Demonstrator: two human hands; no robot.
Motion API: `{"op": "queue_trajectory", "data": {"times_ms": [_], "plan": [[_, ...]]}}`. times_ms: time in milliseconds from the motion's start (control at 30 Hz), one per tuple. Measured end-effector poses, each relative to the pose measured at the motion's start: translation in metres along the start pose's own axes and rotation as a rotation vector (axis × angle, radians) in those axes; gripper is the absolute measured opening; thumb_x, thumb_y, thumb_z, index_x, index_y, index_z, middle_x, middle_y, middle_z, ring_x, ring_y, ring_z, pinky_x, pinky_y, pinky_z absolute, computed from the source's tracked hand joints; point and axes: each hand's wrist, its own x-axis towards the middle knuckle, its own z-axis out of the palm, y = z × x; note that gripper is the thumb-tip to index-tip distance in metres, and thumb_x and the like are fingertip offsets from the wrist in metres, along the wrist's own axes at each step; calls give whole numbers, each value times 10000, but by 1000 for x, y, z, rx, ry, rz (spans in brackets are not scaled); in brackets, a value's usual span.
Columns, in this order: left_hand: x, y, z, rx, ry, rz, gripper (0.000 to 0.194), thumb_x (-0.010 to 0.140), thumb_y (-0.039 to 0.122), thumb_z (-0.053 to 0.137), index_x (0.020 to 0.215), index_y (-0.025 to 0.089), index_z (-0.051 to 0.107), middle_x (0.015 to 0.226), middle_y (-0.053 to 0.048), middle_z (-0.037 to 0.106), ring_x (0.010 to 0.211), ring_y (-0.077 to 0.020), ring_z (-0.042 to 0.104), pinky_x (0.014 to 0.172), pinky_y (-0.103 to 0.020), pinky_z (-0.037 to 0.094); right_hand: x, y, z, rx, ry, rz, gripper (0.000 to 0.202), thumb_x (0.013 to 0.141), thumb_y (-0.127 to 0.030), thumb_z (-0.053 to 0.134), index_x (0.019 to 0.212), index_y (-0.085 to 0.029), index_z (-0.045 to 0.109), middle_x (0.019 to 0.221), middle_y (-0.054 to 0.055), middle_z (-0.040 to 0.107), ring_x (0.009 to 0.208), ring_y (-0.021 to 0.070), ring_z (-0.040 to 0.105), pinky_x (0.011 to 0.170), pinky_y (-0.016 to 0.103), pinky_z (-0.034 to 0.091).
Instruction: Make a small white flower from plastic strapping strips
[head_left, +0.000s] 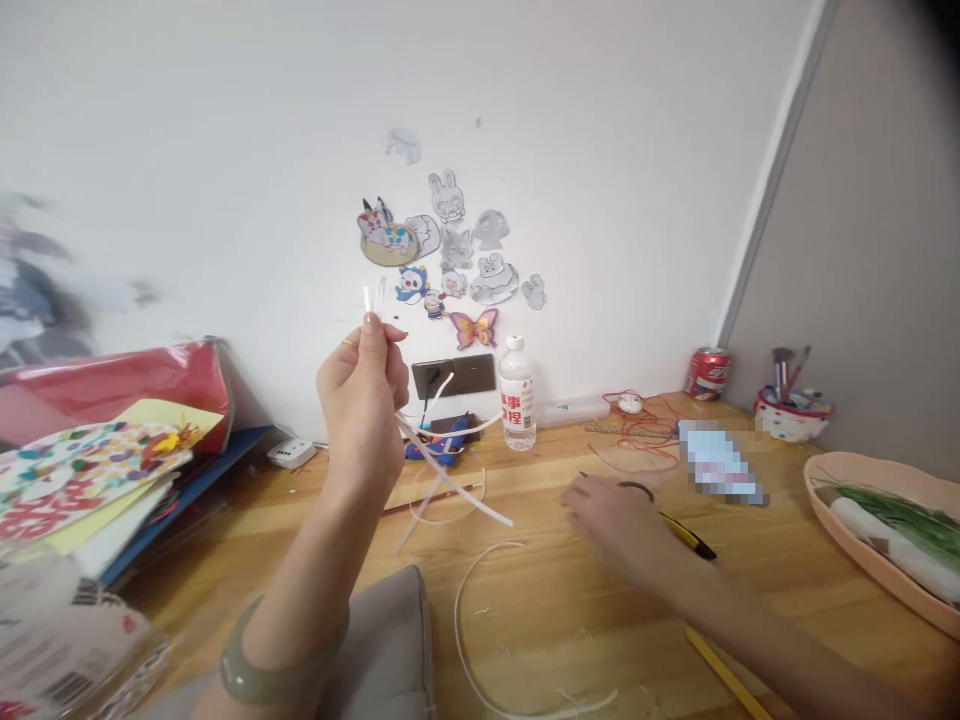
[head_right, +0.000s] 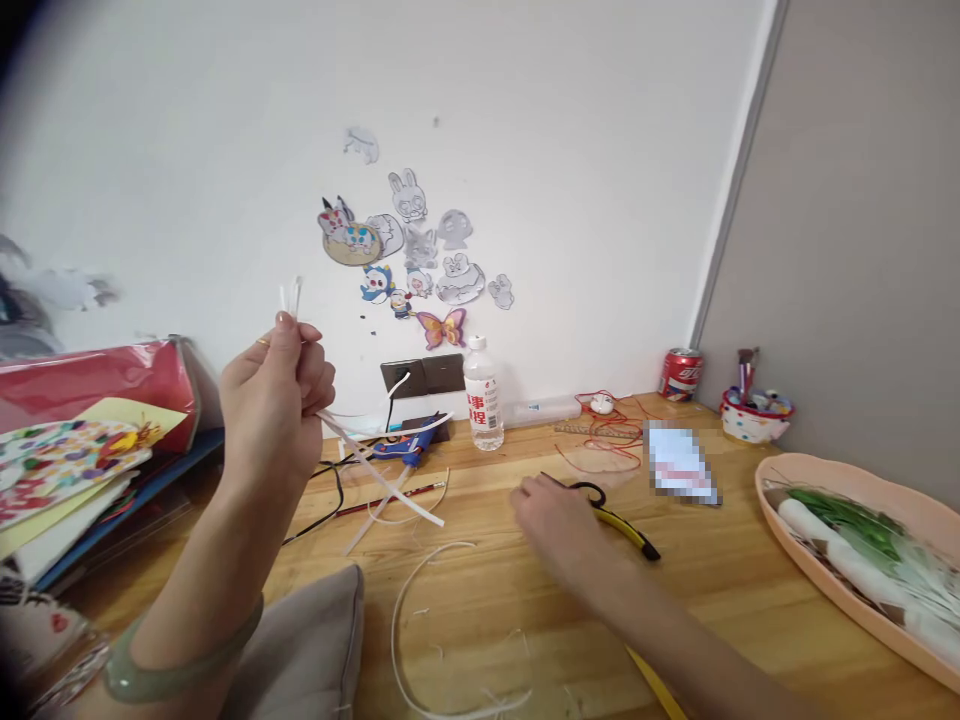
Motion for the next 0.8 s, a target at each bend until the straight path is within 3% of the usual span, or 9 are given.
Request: {"op": "queue_trajectory", "data": {"times_ms": [167,300,467,600,700,800], "plan": [[10,7,-11,-73,72,49,254,851,251,457,618,172,520,423,95,222,345,-53,150,326,-193,115,30,-52,19,100,-63,-336,202,848,-266,511,1005,-145,556,1040,55,572,917,183,561,753,373,477],[18,12,-21,-117,127,88,259,856,250,450,620,171,521,421,96,231,337,-51,153,318,-190,116,55,-66,24,107,-77,-432,167,855,-240,503,971,-139,568,991,45,590,881,170,574,738,362,483],[23,13,-28,-156,163,93,247,859,244,444,639,168,525,416,95,254,330,-50,188,324,-190,138,88,-77,24,101,-42,-397,220,859,-255,496,1045,-145,539,1056,59,568,910,183,567,764,386,475],[23,15,-28,-255,154,71,228,863,222,443,663,154,529,418,89,274,342,-49,199,322,-178,146,99,-78,31,99,-99,-332,242,860,-268,495,1066,-146,530,1065,63,565,898,181,572,757,385,479],[23,16,-28,-390,100,-21,227,871,242,433,674,163,514,432,90,270,336,-44,206,316,-163,155,94,-64,29,107,-145,-254,244,858,-269,498,1066,-145,531,1068,65,565,905,184,571,762,388,477],[21,16,-24,-469,-18,-157,243,888,236,390,688,159,504,452,93,249,335,-37,194,315,-151,159,82,-37,15,122,-153,-116,244,860,-272,494,1066,-145,529,1053,62,569,878,175,578,741,373,486]]}}
